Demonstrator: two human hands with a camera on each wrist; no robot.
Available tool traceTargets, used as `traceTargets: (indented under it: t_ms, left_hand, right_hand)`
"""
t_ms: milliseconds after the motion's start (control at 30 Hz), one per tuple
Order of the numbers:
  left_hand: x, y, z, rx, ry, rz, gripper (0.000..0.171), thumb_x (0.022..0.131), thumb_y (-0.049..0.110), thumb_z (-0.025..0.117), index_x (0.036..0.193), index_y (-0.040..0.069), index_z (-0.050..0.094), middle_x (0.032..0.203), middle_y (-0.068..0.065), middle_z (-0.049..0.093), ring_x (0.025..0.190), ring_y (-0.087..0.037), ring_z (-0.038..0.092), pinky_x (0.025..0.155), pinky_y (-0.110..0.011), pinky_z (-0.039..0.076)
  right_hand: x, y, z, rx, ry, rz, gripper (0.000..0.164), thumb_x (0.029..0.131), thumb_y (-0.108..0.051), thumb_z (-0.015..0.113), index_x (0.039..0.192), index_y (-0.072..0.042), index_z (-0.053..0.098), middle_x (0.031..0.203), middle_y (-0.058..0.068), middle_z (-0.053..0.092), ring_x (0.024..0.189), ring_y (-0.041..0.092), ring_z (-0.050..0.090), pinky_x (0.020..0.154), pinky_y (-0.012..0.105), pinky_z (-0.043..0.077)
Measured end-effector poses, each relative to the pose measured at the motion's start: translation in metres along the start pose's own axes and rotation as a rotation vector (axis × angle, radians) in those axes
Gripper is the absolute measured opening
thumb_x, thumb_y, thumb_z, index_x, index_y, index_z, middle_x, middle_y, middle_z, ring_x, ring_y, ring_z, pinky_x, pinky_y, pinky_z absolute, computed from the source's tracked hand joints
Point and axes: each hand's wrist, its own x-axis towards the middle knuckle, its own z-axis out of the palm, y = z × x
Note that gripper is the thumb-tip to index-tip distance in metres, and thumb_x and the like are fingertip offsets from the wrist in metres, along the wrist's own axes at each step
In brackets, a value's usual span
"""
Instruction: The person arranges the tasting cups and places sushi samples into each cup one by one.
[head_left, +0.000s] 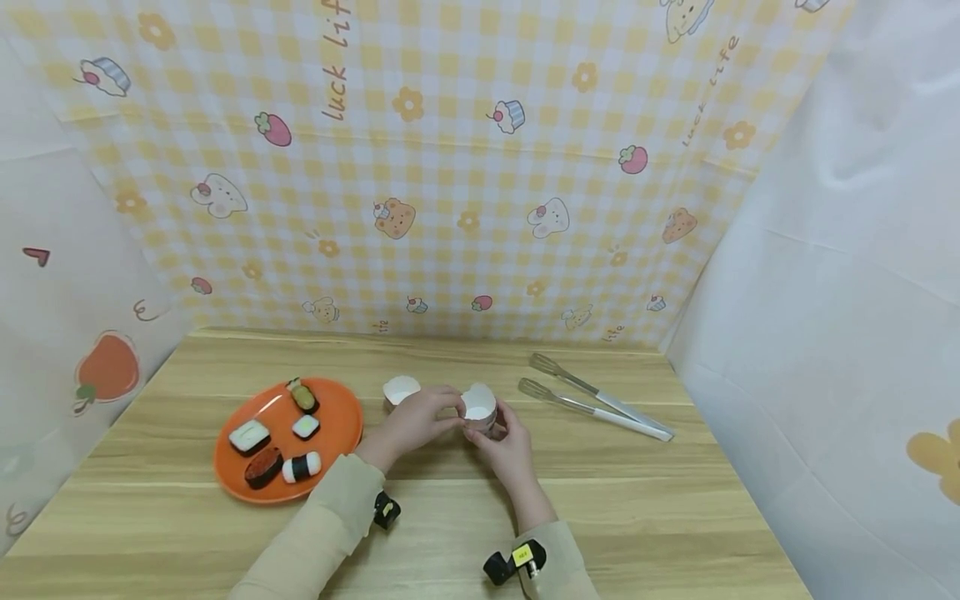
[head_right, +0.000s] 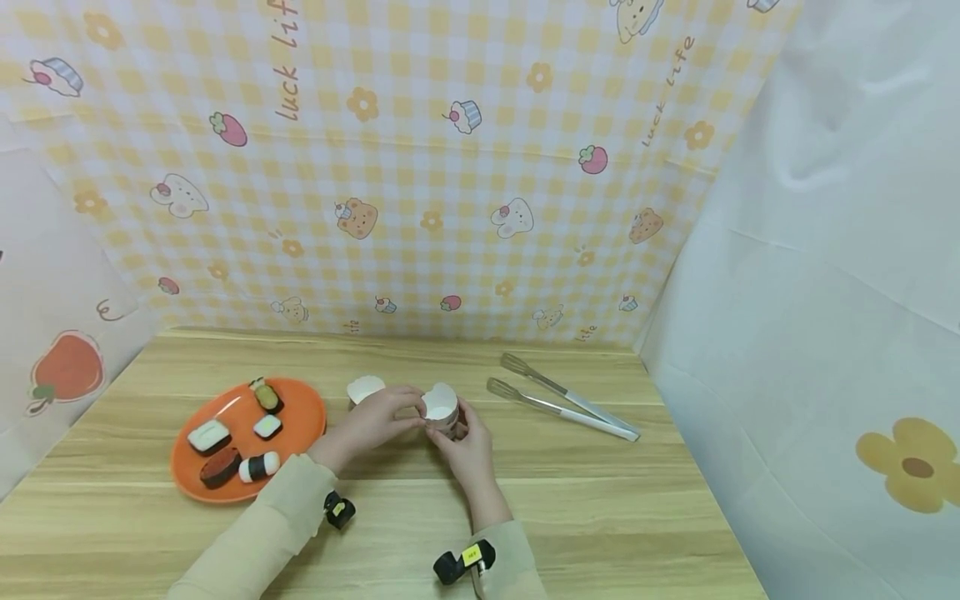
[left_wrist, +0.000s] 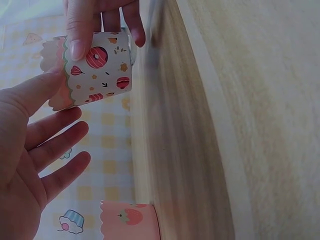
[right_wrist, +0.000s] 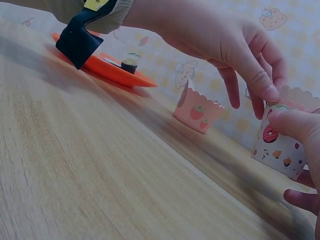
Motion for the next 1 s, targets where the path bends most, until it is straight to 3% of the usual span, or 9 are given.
traceTargets:
  t_ms: [267, 467, 700, 867, 1000]
  left_hand:
    - [0.002, -0.001, -0.001, -0.008, -0.005, -0.023, 0.010, 0.086, 0.021, 0.074, 0.087, 0.022, 0.064, 0.108, 0.002, 0.067, 0.112, -0.020, 0.058, 0.095, -0.036, 0.050]
    - [0.001, 0.000, -0.003, -0.015, 0.009, -0.016, 0.010, 0.085, 0.022, 0.074, 0.087, 0.020, 0.064, 0.110, -0.001, 0.067, 0.112, -0.022, 0.058, 0.093, -0.038, 0.050]
    - [0.001, 0.000, -0.003, 0.010, 0.035, -0.011, 0.011, 0.085, 0.023, 0.074, 0.086, 0.020, 0.064, 0.112, -0.002, 0.067, 0.111, -0.022, 0.059, 0.091, -0.037, 0.052]
    - [0.002, 0.001, -0.005, 0.019, 0.052, -0.008, 0.011, 0.085, 0.024, 0.074, 0.085, 0.021, 0.064, 0.108, 0.001, 0.067, 0.109, -0.020, 0.060, 0.090, -0.037, 0.052]
    - [0.003, 0.001, -0.007, 0.029, 0.049, -0.006, 0.010, 0.086, 0.025, 0.074, 0.085, 0.021, 0.064, 0.104, 0.003, 0.067, 0.107, -0.018, 0.060, 0.090, -0.035, 0.052]
  right_hand:
    - [0.001, 0.004, 0.001, 0.030, 0.000, 0.013, 0.065, 0.079, -0.002, 0.078, 0.135, 0.008, 0.046, 0.119, 0.026, 0.057, 0.108, 0.039, 0.055, 0.091, 0.051, 0.051]
    - [0.009, 0.035, 0.005, -0.006, 0.033, 0.020, 0.067, 0.078, -0.012, 0.081, 0.135, 0.000, 0.050, 0.118, 0.016, 0.061, 0.107, 0.027, 0.057, 0.087, 0.036, 0.054]
    - [-0.001, 0.000, 0.000, 0.008, -0.001, 0.007, 0.063, 0.080, -0.002, 0.077, 0.135, 0.008, 0.047, 0.119, 0.024, 0.058, 0.107, 0.037, 0.056, 0.090, 0.049, 0.052]
    - [0.000, 0.001, 0.000, 0.000, -0.004, 0.011, 0.062, 0.080, -0.001, 0.076, 0.133, 0.009, 0.047, 0.118, 0.024, 0.058, 0.105, 0.036, 0.057, 0.087, 0.046, 0.053]
    - [0.005, 0.022, 0.003, 0.015, 0.004, 0.022, 0.065, 0.079, -0.003, 0.078, 0.135, 0.006, 0.047, 0.120, 0.022, 0.058, 0.107, 0.035, 0.056, 0.088, 0.045, 0.053]
